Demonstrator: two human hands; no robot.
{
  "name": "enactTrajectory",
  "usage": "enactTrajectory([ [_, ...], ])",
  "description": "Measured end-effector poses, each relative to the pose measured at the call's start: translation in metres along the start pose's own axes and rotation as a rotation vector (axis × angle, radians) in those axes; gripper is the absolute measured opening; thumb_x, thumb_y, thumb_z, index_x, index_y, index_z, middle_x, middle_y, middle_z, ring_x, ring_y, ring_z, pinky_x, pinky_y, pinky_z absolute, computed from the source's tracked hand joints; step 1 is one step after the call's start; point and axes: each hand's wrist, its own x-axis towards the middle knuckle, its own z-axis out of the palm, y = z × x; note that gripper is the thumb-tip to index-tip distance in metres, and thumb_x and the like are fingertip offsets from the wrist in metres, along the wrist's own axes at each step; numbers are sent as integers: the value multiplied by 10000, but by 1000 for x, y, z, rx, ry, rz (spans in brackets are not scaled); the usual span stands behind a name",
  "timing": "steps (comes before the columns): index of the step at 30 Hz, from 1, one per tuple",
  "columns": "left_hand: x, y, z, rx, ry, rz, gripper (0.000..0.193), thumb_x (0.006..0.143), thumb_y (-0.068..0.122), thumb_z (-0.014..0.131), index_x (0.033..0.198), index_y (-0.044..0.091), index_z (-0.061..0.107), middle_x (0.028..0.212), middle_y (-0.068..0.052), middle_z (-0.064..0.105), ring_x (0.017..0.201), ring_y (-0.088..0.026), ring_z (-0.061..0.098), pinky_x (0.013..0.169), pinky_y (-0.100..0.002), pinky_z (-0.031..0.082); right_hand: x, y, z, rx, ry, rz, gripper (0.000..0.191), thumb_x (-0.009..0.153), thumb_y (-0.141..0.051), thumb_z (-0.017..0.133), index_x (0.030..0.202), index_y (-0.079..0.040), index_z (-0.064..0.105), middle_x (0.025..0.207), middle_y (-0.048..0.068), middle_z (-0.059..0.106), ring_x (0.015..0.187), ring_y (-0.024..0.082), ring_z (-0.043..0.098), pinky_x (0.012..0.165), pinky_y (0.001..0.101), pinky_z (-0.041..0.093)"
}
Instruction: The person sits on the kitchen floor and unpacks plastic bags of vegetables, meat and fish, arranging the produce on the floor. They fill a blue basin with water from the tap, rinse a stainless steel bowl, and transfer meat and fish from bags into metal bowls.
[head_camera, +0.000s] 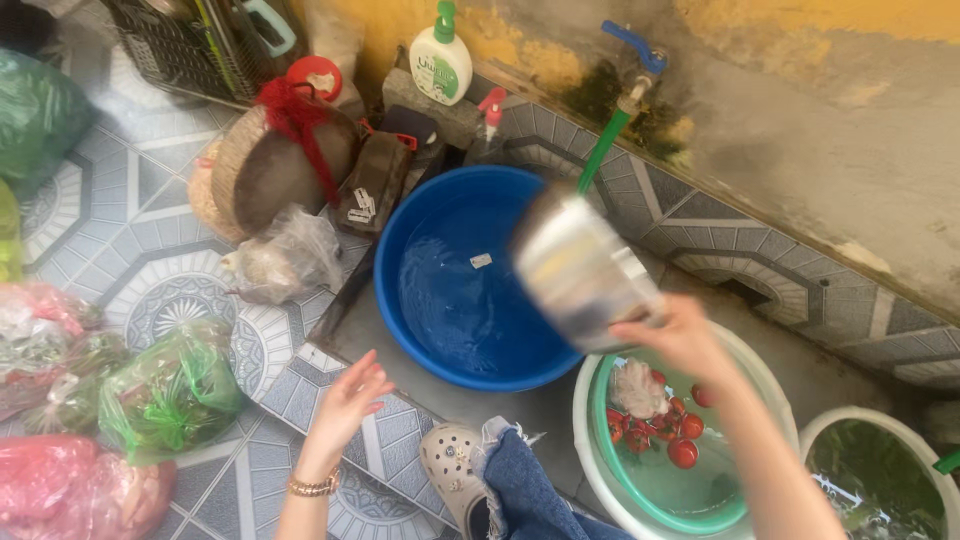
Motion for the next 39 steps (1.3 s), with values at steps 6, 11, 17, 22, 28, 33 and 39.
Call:
enactTrajectory([
  [6,9,-17,18,67,-59,7,647,924,323,663,1499,95,473,1411,-77,619,1132,-203,727,894,-337,584,20,92,-100,628,426,-73,461,815,-46,779,1256,-12,651,1162,110,729,1032,236,708,994,424,551],
  [11,11,-19,22,105,-37,11,588,932,326,665,1455,82,550,1283,-95,718,1070,-169,734,842,-305,580,22,167,-134,1164,660,-199,545,931,-74,724,1453,-130,577,1478,79,627,1351,274,629,1158,519,478],
  [17,30,-34,9,71,-25,95,551,956,320,667,1433,60,567,1218,-79,721,1031,-141,724,789,-276,562,59,188,-94,820,355,-363,428,1211,-274,436,1590,-78,473,1645,97,484,1595,248,458,1303,453,346],
  [22,36,-40,-3,62,-5,100,546,947,303,673,1425,61,572,1239,-77,712,1009,-138,731,776,-272,556,77,131,-41,659,149,-235,408,1040,-174,598,1430,-70,542,1401,81,600,1327,206,579,1109,398,464],
  [28,29,-30,-16,3,14,116,528,957,285,670,1425,65,568,1236,-67,717,1013,-130,715,782,-262,544,80,5,104,-437,-173,-189,326,746,-276,868,1036,-141,806,847,70,812,712,208,759,667,385,590],
  [33,28,-37,-73,-173,146,135,465,955,231,653,1388,70,593,1182,-35,721,1009,-93,720,775,-247,534,69,-63,210,-884,-382,-662,239,738,-284,773,962,-203,771,889,50,780,814,291,737,697,424,574],
  [39,5,-88,-206,-120,861,237,261,929,127,696,1180,65,721,1039,-31,768,867,-127,681,741,-258,550,68,-92,309,-683,-713,-1136,344,603,-54,669,939,-125,687,826,63,695,790,308,687,681,442,534],
])
